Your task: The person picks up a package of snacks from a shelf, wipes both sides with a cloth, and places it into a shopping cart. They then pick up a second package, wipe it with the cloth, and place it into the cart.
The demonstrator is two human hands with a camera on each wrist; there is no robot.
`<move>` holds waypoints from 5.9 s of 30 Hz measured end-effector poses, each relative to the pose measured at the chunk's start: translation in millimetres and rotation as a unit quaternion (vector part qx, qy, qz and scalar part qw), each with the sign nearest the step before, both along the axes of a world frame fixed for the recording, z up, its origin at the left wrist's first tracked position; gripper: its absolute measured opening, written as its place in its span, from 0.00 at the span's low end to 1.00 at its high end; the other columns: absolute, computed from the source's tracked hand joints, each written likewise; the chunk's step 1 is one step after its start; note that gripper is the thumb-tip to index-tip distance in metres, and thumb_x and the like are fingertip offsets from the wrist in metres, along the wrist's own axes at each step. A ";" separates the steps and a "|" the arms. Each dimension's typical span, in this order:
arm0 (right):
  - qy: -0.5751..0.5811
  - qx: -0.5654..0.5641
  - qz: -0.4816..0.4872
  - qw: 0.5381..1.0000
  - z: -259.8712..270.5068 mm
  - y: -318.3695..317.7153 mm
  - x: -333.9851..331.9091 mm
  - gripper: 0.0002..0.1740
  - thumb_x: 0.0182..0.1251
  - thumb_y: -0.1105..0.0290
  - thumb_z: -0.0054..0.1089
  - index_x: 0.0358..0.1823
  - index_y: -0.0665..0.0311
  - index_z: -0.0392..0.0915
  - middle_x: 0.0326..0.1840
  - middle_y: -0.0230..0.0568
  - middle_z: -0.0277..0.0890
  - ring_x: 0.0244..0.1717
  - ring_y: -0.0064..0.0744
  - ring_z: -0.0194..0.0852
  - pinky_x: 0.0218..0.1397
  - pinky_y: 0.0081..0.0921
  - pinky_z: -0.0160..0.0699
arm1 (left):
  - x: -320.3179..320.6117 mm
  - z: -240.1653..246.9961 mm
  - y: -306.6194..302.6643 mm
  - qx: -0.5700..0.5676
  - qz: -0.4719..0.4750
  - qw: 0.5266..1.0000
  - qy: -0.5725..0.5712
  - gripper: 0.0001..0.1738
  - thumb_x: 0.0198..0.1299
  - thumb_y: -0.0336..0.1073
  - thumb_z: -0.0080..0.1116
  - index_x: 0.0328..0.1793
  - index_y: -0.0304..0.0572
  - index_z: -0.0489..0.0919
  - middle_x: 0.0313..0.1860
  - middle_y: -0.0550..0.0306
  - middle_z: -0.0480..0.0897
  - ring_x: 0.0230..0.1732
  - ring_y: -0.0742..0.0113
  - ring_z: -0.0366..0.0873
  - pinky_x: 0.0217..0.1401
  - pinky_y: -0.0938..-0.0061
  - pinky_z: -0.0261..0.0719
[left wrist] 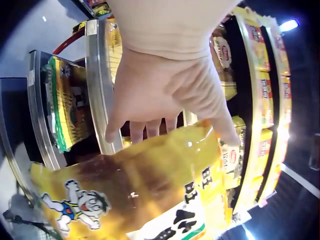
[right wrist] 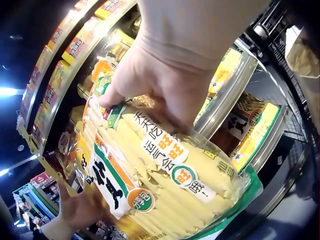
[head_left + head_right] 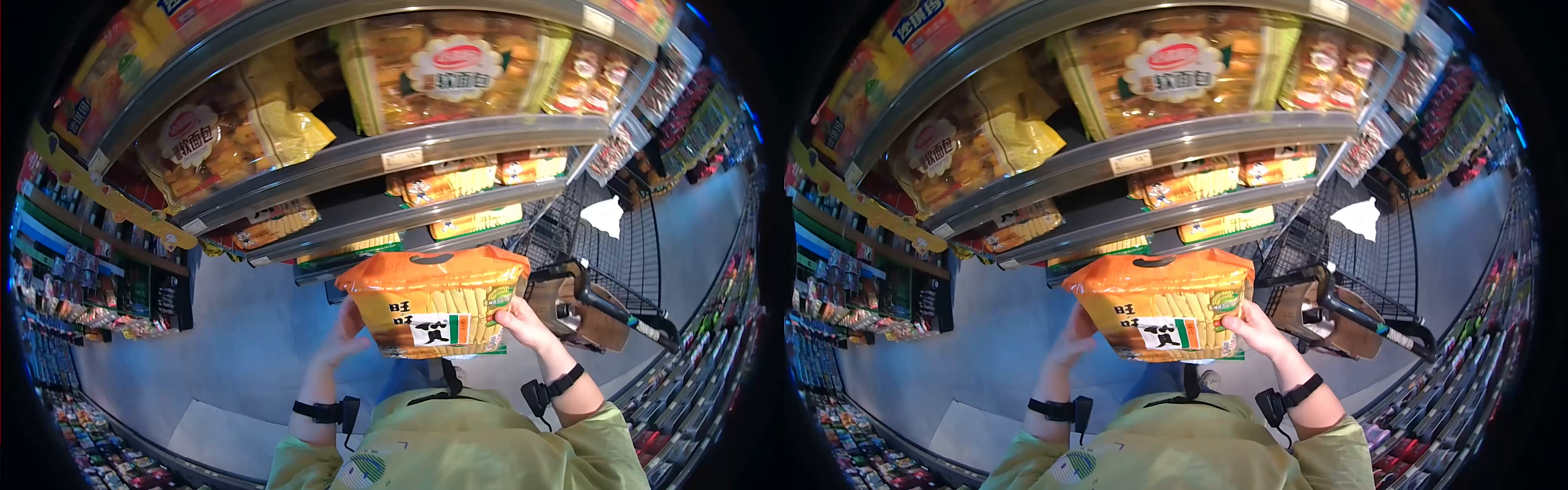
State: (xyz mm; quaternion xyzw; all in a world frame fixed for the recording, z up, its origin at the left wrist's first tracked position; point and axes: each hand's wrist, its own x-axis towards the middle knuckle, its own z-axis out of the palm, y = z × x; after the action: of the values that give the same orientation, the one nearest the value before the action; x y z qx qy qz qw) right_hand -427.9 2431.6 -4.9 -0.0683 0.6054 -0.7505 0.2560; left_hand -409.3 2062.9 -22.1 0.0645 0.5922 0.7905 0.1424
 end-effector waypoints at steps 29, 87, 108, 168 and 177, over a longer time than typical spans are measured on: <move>0.206 -0.024 -0.132 0.969 23.6 41.9 92.0 0.19 0.72 0.62 0.46 0.51 0.71 0.75 0.50 0.35 0.75 0.52 0.23 0.70 0.58 0.23 0.66 | 154.3 89.5 75.2 0.073 0.135 0.985 -0.082 0.32 0.69 0.58 0.35 0.65 0.38 0.65 0.62 0.52 0.72 0.65 0.59 0.68 0.66 0.62 0.67; 0.297 0.642 -0.256 0.658 33.7 205.6 144.0 0.21 0.51 0.52 0.59 0.19 0.64 0.72 0.16 0.48 0.74 0.23 0.49 0.75 0.34 0.40 0.72 | 124.2 25.4 -2.4 0.166 0.231 0.954 -0.096 0.29 0.67 0.46 0.49 0.69 0.36 0.62 0.65 0.48 0.71 0.64 0.54 0.69 0.66 0.57 0.69; 0.005 0.708 -0.330 0.624 -48.0 280.1 121.9 0.48 0.57 0.54 0.59 0.74 0.62 0.44 0.77 0.50 0.40 0.77 0.45 0.39 0.72 0.56 0.45 | 79.1 26.2 35.6 0.186 0.166 0.962 -0.107 0.30 0.67 0.49 0.48 0.69 0.38 0.63 0.65 0.51 0.71 0.64 0.55 0.68 0.66 0.56 0.67; -0.330 0.531 -0.162 0.764 -279.8 187.4 69.2 0.24 0.49 0.62 0.68 0.47 0.68 0.78 0.54 0.54 0.76 0.56 0.46 0.75 0.61 0.34 0.73 | 33.9 -76.7 166.5 0.067 -0.005 0.919 -0.389 0.22 0.61 0.39 0.60 0.58 0.42 0.68 0.47 0.55 0.80 0.43 0.62 0.82 0.46 0.64 0.83; -0.145 0.101 -0.427 0.887 -179.1 211.3 64.3 0.05 0.59 0.72 0.49 0.32 0.62 0.73 0.30 0.32 0.75 0.28 0.23 0.71 0.33 0.25 0.73 | 30.8 -73.8 162.7 -0.015 -0.006 0.936 -0.353 0.27 0.59 0.43 0.61 0.61 0.41 0.67 0.49 0.56 0.79 0.46 0.64 0.80 0.47 0.66 0.81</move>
State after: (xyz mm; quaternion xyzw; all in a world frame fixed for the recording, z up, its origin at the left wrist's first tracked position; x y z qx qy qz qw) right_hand -363.6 2642.9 -184.0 0.3328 0.6049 -0.7234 0.0008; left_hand -378.4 2225.6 -95.8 -0.2166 0.5151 0.7528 0.3480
